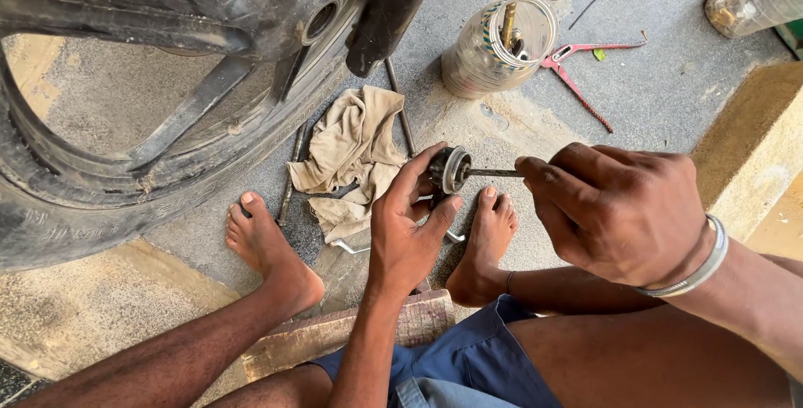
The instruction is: The person repairs or cleans a mechanical component of a motorcycle using hand tools.
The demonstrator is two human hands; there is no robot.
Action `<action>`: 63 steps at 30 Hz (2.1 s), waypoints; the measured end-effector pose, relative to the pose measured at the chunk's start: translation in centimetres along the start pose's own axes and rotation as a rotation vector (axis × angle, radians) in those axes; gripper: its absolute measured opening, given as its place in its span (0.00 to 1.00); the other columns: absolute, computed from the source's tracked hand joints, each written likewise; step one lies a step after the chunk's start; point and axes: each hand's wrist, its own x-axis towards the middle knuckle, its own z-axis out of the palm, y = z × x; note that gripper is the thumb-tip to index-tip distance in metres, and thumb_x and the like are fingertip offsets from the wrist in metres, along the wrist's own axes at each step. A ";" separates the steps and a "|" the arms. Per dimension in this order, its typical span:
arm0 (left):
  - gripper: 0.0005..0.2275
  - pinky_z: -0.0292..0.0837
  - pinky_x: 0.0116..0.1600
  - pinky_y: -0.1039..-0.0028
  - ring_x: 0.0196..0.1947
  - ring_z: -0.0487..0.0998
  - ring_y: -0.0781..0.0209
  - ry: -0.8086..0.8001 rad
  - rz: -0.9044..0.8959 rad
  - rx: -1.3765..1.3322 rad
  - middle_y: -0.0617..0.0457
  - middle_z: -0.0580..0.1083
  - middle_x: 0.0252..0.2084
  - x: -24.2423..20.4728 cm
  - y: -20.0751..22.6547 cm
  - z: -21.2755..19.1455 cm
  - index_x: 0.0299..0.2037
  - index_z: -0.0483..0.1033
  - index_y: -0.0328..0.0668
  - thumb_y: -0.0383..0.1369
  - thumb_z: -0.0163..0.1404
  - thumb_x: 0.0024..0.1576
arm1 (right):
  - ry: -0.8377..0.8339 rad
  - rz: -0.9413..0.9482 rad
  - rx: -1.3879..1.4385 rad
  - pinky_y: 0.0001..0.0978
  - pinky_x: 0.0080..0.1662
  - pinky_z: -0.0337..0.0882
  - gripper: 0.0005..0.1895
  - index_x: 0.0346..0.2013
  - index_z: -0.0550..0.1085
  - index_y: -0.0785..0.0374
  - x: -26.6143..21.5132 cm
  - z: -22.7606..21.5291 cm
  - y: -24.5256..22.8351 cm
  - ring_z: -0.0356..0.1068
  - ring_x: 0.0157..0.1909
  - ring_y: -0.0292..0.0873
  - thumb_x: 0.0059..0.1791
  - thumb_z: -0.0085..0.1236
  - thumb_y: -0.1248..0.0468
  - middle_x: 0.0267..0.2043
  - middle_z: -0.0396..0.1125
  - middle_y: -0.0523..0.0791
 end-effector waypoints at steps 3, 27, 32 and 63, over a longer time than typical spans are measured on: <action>0.21 0.76 0.46 0.76 0.43 0.77 0.63 0.019 0.057 0.051 0.46 0.74 0.44 -0.1 0.0 0.0 0.56 0.65 0.37 0.22 0.53 0.51 | -0.040 0.009 -0.059 0.30 0.15 0.60 0.07 0.32 0.78 0.61 0.0 0.1 -0.1 0.65 0.16 0.38 0.42 0.55 0.66 0.20 0.69 0.42; 0.23 0.74 0.51 0.74 0.45 0.75 0.60 -0.003 -0.086 -0.318 0.45 0.71 0.45 0.1 -0.2 0.9 0.59 0.60 0.35 0.20 0.48 0.51 | -0.303 0.377 0.012 0.30 0.14 0.55 0.09 0.32 0.77 0.60 -0.8 0.9 2.4 0.58 0.09 0.38 0.48 0.49 0.61 0.18 0.69 0.46; 0.20 0.77 0.44 0.74 0.41 0.75 0.61 0.226 -0.198 -0.353 0.47 0.70 0.45 1.0 -1.5 1.4 0.51 0.63 0.36 0.16 0.44 0.47 | -0.299 0.334 0.055 0.37 0.17 0.61 0.09 0.36 0.73 0.60 -1.9 4.9 4.1 0.62 0.14 0.45 0.47 0.47 0.60 0.24 0.69 0.48; 0.18 0.74 0.37 0.72 0.36 0.73 0.64 0.495 -0.238 -0.589 0.51 0.71 0.44 2.0 -2.2 -0.9 0.48 0.65 0.42 0.15 0.40 0.48 | -0.163 0.650 0.146 0.45 0.28 0.65 0.09 0.40 0.67 0.58 -5.1 31.6 6.3 0.66 0.24 0.55 0.47 0.51 0.61 0.24 0.67 0.52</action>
